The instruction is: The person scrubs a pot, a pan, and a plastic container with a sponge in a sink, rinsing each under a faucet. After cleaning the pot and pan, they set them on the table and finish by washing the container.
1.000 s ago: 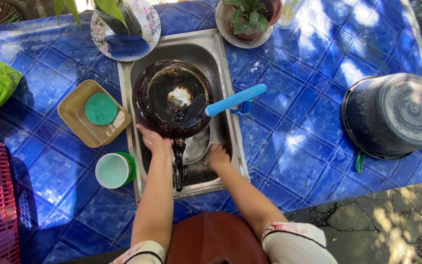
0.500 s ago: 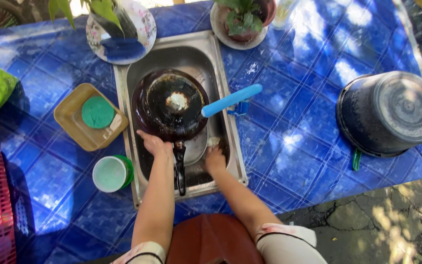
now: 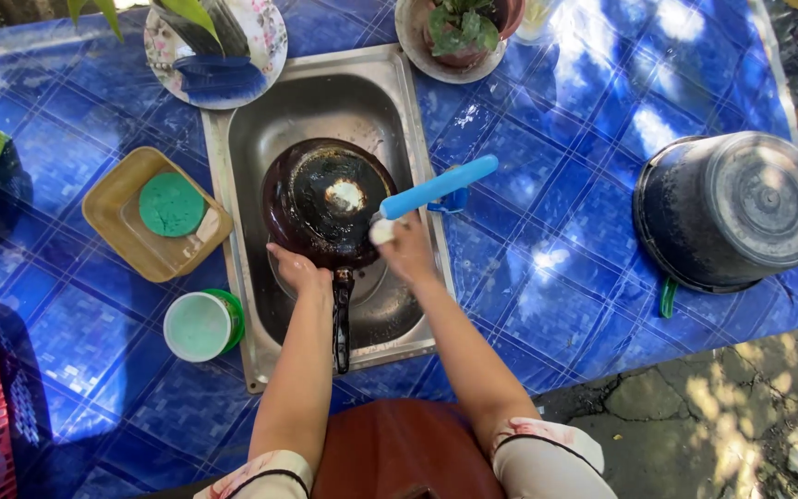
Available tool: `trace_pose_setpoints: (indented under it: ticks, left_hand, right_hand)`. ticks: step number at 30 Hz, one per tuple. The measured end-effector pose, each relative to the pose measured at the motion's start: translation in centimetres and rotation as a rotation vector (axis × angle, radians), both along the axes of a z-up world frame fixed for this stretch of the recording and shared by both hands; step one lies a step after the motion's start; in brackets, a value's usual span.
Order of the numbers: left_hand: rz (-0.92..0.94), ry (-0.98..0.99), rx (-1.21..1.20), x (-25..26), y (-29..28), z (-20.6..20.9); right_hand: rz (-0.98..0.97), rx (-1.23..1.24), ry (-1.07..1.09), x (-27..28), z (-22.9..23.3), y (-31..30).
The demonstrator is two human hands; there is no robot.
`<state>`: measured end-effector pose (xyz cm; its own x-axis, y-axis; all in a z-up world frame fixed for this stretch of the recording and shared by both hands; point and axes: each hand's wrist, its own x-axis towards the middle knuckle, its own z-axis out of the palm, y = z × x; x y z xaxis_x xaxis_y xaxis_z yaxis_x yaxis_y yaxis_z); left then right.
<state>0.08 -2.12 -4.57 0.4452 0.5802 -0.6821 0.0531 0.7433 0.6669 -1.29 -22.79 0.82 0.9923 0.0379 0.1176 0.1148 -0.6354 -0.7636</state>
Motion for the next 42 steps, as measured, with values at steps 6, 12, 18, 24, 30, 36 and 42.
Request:
trace_pose_setpoints:
  ticks: [6,12,18,24,30,36,42]
  left_hand:
    - [0.002,0.035,-0.103,-0.2,0.4,-4.5]
    - [0.066,0.114,-0.154,-1.4,0.9,-8.9]
    - [-0.020,-0.017,-0.227,0.3,0.7,-7.6]
    - [-0.046,0.206,-0.104,1.0,1.1,-10.6]
    - [-0.149,0.215,-0.104,-0.3,0.8,-2.7]
    - [-0.027,0.035,-0.165,0.8,2.8,-7.3]
    - [-0.068,-0.158,-0.339,1.4,1.7,1.1]
  right_hand:
    - [0.346,-0.213,-0.281,-2.3,3.8,6.3]
    - [0.078,-0.107,-0.057,2.0,-5.9,2.3]
    - [-0.179,1.092,0.514,2.5,-13.8,2.9]
    - [0.076,-0.234,-0.551,1.2,-2.3,3.9]
    - [-0.065,-0.303,-0.174,0.9,-4.5,-0.8]
    - [0.061,-0.399,0.233,-7.8,-3.6,0.1]
    - [-0.343,1.414,0.739,-2.2,-11.2,0.6]
